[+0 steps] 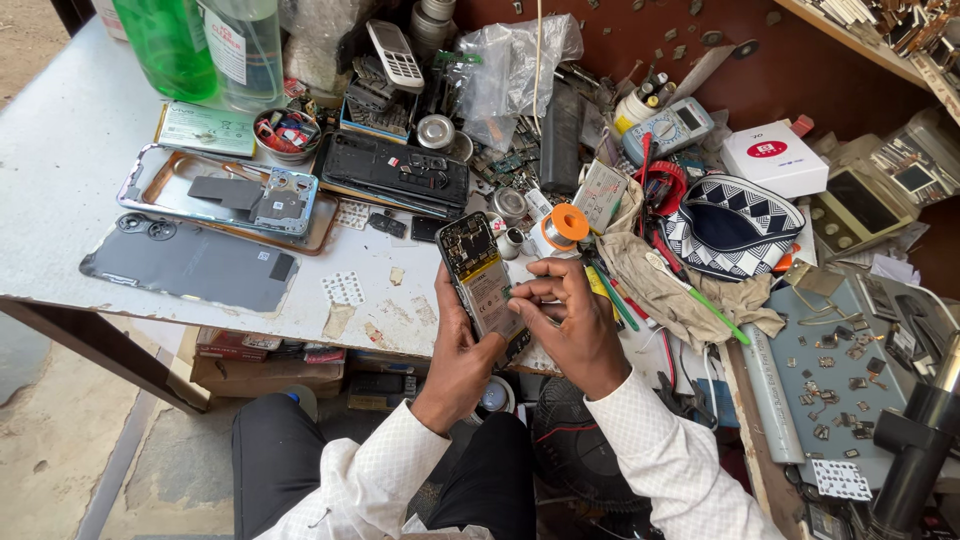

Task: The person repairs a disassembled smartphone by applying liquid from a bottle to the battery area and using a metal tool to pry and separate internal components. The person handles the phone, a bottle, and a prying tool throughout the process.

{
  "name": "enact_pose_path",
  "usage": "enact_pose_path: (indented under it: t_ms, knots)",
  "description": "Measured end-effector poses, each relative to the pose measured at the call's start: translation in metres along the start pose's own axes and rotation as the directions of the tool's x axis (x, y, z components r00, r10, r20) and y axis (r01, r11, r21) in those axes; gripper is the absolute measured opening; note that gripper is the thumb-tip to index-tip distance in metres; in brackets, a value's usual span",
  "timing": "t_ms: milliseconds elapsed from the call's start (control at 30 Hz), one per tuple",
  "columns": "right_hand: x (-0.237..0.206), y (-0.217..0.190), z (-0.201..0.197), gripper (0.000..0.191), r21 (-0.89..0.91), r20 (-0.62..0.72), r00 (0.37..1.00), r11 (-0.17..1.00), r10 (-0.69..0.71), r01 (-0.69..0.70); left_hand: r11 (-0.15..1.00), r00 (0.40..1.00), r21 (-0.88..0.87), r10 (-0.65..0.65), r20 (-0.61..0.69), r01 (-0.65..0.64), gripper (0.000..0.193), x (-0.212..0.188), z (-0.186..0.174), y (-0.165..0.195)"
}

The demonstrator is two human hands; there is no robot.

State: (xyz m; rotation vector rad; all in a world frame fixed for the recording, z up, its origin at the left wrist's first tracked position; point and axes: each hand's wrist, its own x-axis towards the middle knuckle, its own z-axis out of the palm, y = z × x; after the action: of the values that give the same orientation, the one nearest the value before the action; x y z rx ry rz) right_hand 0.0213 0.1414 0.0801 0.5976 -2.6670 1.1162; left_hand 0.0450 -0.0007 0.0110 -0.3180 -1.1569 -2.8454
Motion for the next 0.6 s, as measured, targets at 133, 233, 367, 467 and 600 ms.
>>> enact_pose_path:
  t_ms: [133,233,367,467,600]
  knots:
    - [-0.004,0.001,0.006,0.043,0.009,-0.077,0.997,1.0,-0.012,0.013,0.999,0.999,-0.01,0.047,-0.008,-0.048,0.089,-0.002,0.002,-0.003]
    - [-0.005,0.011,0.013,0.043,0.191,-0.127,0.987,0.979,0.101,-0.075,0.998,0.999,0.029,0.048,-0.01,-0.048,0.084,-0.001,0.003,-0.004]
    - [-0.004,0.03,0.016,0.04,0.404,-0.108,0.979,0.907,0.175,-0.118,0.991,0.997,0.117,0.074,-0.019,-0.071,0.081,-0.001,0.003,-0.002]
    - [-0.003,0.042,0.015,0.039,0.55,-0.055,0.975,0.822,0.214,-0.149,0.993,0.999,0.111,0.036,-0.039,-0.031,0.083,-0.002,0.003,-0.001]
    - [-0.002,0.046,0.015,0.038,0.704,0.005,0.937,0.664,0.348,-0.251,0.995,0.996,0.086,0.062,-0.058,-0.057,0.08,-0.001,0.002,-0.002]
